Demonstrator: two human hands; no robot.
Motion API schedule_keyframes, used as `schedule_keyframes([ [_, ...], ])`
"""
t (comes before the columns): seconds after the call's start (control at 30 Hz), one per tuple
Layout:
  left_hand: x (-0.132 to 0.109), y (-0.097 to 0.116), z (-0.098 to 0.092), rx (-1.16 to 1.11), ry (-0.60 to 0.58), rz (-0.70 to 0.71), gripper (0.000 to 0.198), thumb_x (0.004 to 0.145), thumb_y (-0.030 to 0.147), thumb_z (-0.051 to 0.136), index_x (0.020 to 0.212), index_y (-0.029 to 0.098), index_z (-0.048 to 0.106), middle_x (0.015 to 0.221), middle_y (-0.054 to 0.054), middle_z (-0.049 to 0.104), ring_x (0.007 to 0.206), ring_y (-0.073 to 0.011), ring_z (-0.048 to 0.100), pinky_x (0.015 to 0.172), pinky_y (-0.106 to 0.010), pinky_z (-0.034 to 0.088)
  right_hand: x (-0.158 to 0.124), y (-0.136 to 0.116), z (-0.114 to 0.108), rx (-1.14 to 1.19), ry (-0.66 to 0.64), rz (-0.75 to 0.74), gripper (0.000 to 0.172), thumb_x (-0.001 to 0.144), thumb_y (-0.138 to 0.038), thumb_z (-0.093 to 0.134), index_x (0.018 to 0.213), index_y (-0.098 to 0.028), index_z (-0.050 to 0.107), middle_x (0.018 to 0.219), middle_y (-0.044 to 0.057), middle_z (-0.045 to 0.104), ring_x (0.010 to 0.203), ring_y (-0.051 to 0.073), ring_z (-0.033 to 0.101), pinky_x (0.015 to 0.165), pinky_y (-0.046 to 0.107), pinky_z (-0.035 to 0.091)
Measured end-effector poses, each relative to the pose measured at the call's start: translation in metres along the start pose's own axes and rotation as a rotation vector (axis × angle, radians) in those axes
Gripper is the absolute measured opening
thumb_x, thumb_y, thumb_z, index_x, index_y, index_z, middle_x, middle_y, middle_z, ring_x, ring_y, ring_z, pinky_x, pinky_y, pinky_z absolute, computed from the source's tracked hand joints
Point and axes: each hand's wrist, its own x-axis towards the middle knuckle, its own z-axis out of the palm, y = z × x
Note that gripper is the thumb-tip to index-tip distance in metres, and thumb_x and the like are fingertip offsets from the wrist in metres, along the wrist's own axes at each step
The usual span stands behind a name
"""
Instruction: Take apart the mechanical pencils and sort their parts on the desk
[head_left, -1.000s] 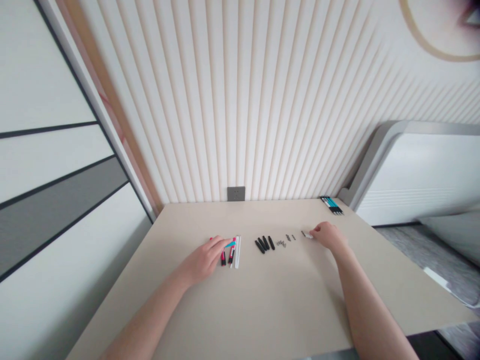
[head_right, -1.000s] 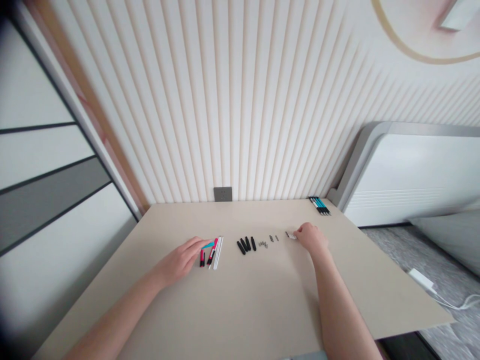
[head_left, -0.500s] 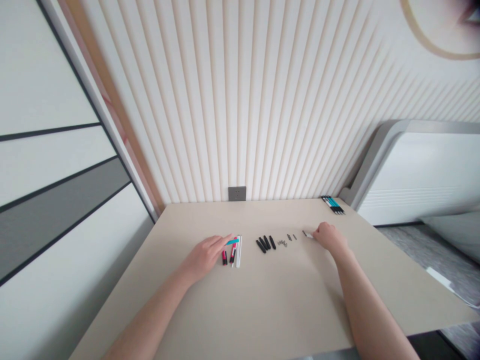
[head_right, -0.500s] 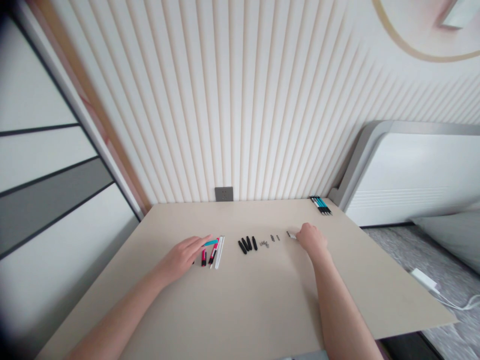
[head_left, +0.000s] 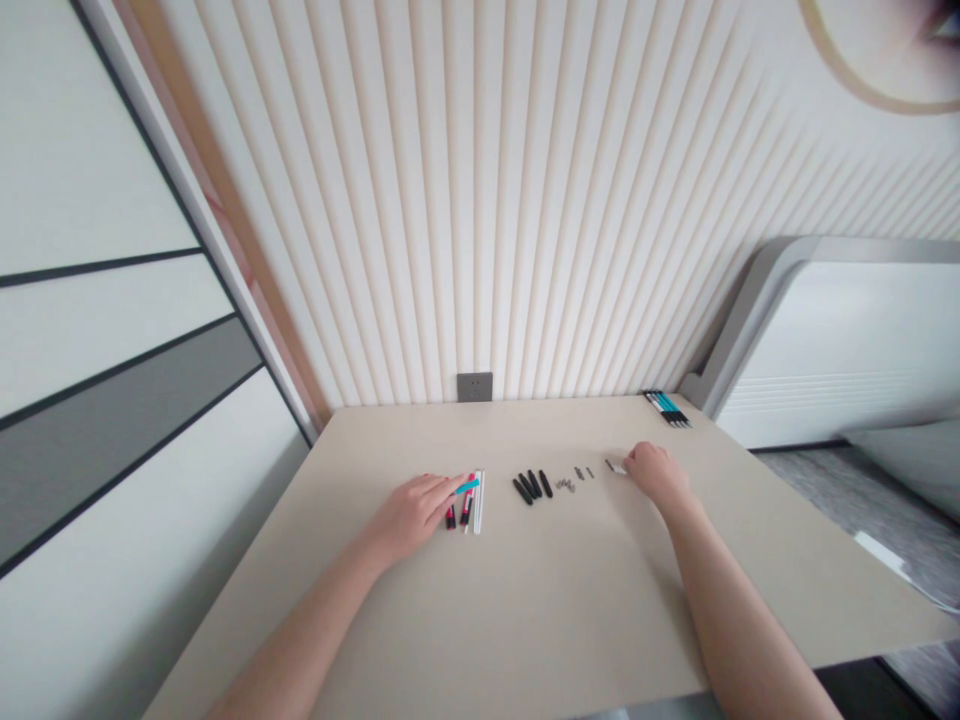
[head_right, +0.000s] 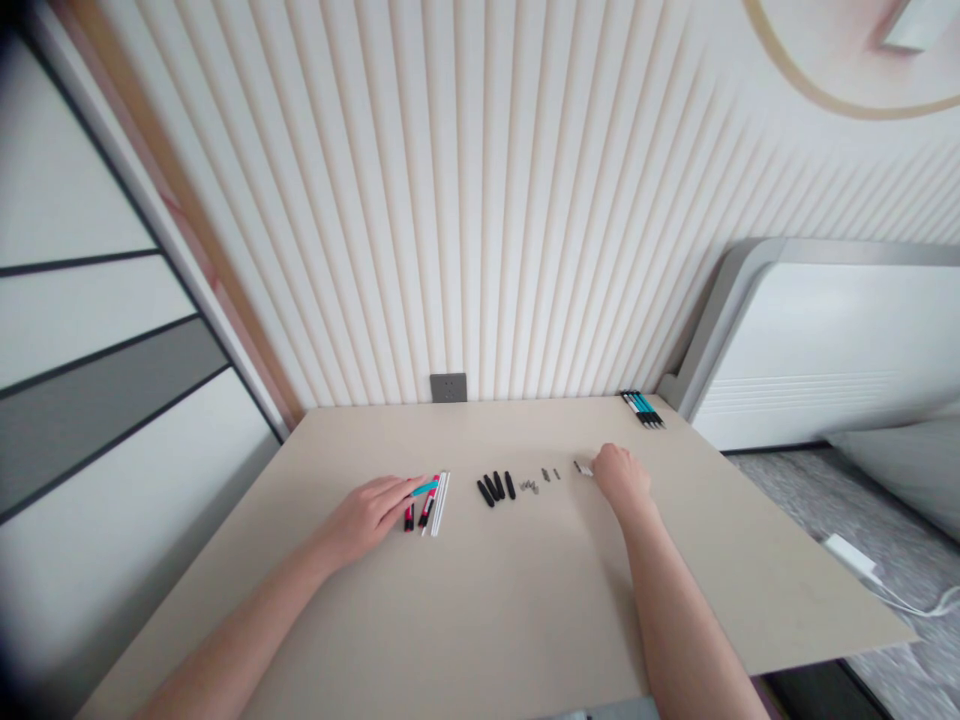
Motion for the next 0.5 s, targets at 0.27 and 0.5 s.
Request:
schedule_keyframes([
  [0.27,-0.0020,-0.0061,0.0064,0.004,0.003,-0.008,0.036,0.101,0.027,0.038,0.134,0.025,0.050,0.105,-0.005,0.070,0.096,-0.0184,0.065,0.094,-0.036,0.049,-0.0031,-0.0005,0.0014,-0.001,0.019,-0.008,0.026,0.087,-0.020,0.046,0.096,-0.013,0.069,0.104,0.019,0.068,0.098,0.032,0.066,0.075,0.037,0.048],
  [0.5,-0.0005,-0.0045,0.0032,-0.024,-0.002,-0.018,0.031,0.100,0.029,0.040,0.125,0.023,0.058,0.102,-0.006,0.070,0.096,-0.0189,0.063,0.088,-0.034,0.050,-0.0084,-0.0068,-0.0057,0.038,0.072,-0.066,0.028,0.095,-0.024,0.036,0.105,-0.014,0.060,0.101,0.017,0.068,0.096,0.029,0.065,0.072,0.034,0.045],
])
